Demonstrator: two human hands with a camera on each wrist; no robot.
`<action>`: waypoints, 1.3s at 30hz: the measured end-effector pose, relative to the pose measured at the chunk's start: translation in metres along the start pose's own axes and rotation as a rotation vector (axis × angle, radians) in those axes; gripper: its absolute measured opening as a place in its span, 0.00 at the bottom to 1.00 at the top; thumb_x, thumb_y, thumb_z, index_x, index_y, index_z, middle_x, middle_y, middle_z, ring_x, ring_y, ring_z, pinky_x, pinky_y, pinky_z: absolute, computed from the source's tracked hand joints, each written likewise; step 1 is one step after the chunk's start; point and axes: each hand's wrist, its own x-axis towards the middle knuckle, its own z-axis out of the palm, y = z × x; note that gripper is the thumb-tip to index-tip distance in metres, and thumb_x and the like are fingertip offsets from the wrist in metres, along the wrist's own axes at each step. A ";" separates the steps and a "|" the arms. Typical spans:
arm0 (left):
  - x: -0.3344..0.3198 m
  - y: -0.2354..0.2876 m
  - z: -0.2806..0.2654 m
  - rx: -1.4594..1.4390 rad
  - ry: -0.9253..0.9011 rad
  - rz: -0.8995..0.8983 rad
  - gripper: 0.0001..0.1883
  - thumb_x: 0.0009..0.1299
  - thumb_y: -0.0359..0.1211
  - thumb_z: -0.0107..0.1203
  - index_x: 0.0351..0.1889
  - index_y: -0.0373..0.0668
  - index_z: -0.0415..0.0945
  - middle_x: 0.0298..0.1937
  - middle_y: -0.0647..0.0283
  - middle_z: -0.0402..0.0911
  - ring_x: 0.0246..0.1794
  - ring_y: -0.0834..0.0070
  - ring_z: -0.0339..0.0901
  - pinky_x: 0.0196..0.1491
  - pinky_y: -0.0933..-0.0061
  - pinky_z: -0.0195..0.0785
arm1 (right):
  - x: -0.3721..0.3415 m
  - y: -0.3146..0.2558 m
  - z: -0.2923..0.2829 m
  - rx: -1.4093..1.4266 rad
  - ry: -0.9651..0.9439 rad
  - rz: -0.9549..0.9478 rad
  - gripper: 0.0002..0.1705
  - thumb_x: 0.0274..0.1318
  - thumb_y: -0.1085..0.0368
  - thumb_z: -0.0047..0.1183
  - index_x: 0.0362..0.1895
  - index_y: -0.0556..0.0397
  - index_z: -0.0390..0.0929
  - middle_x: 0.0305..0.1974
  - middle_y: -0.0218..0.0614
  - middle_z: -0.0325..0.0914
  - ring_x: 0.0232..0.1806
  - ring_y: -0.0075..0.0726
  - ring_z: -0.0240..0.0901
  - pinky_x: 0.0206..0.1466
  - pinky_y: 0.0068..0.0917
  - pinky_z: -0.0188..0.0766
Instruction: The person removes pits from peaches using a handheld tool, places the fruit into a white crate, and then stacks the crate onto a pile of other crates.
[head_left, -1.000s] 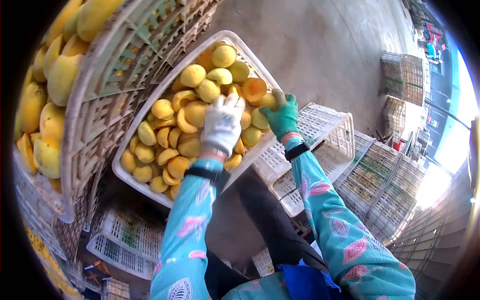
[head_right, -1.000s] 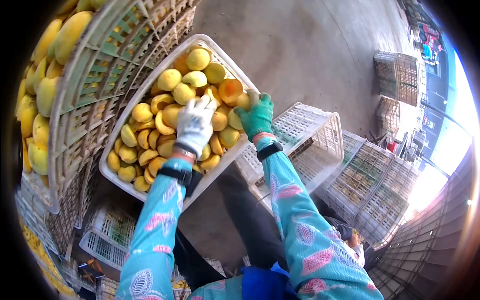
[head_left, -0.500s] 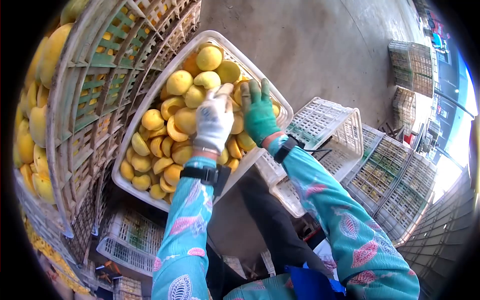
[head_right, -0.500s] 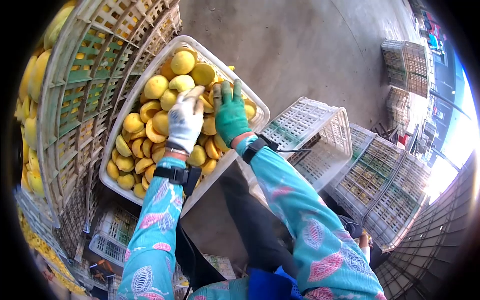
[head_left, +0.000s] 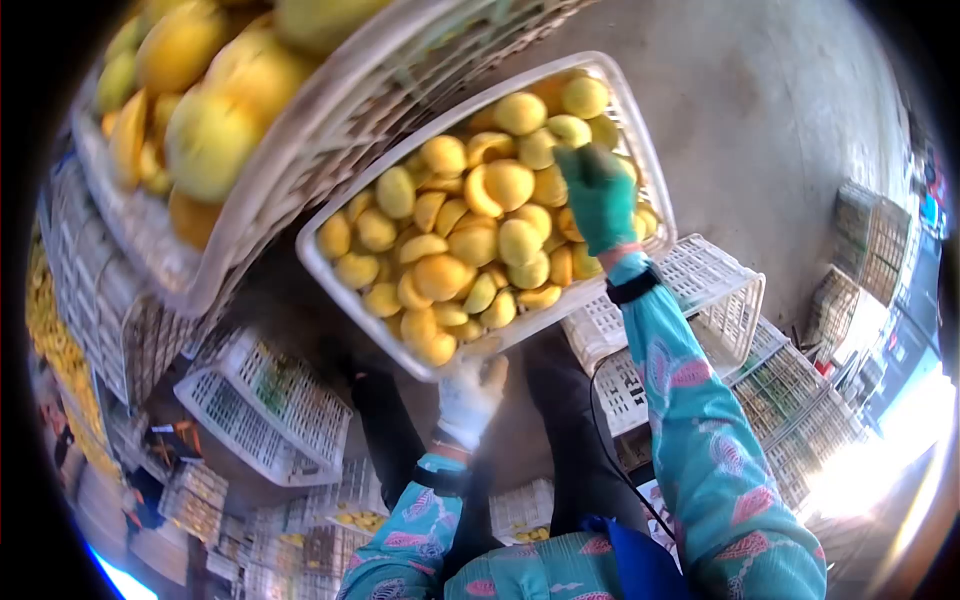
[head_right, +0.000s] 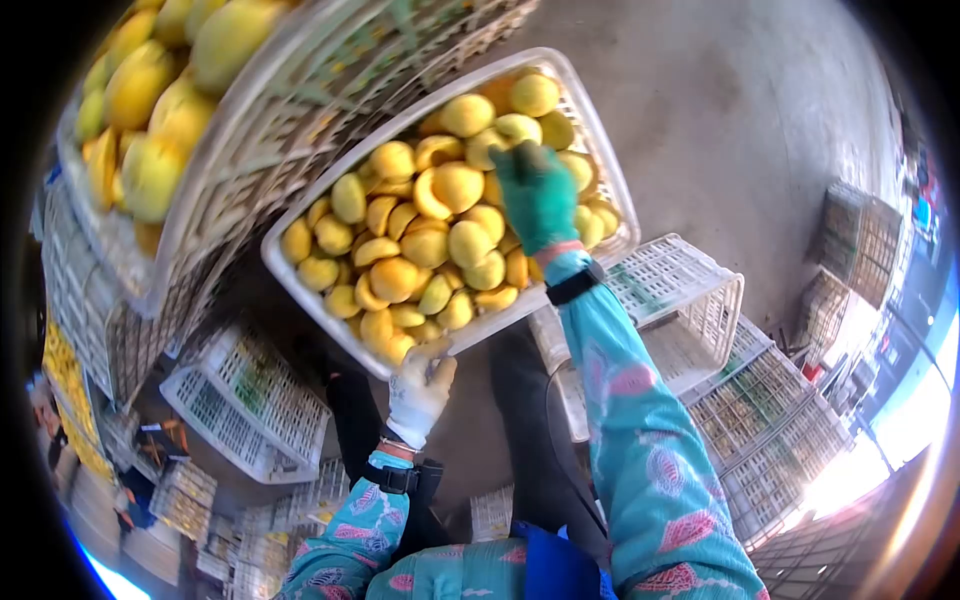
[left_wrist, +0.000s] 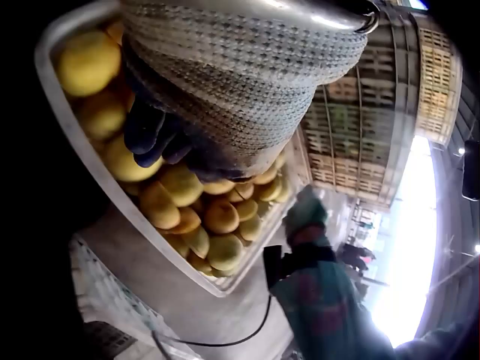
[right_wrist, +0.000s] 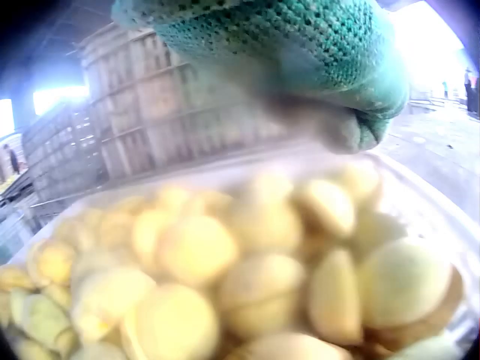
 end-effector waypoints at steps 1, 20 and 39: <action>-0.010 -0.010 -0.012 0.062 -0.029 -0.078 0.12 0.62 0.32 0.59 0.43 0.39 0.80 0.36 0.54 0.81 0.32 0.65 0.76 0.37 0.67 0.69 | -0.005 -0.017 0.015 -0.172 -0.118 -0.165 0.16 0.55 0.53 0.54 0.27 0.53 0.73 0.26 0.49 0.76 0.30 0.57 0.72 0.34 0.47 0.68; -0.147 -0.379 -0.288 0.409 0.551 -0.718 0.27 0.55 0.37 0.62 0.53 0.38 0.71 0.45 0.46 0.77 0.47 0.51 0.75 0.52 0.57 0.66 | -0.277 -0.390 0.268 0.319 -0.867 -0.472 0.06 0.55 0.64 0.53 0.34 0.53 0.74 0.30 0.42 0.77 0.29 0.47 0.76 0.33 0.35 0.72; -0.135 -0.590 -0.328 -1.228 1.036 -1.124 0.30 0.56 0.39 0.67 0.52 0.32 0.68 0.46 0.57 0.76 0.35 0.68 0.78 0.31 0.72 0.72 | -0.381 -0.487 0.739 -0.576 -0.734 -1.918 0.13 0.48 0.67 0.50 0.40 0.48 0.78 0.44 0.42 0.75 0.47 0.48 0.72 0.48 0.37 0.70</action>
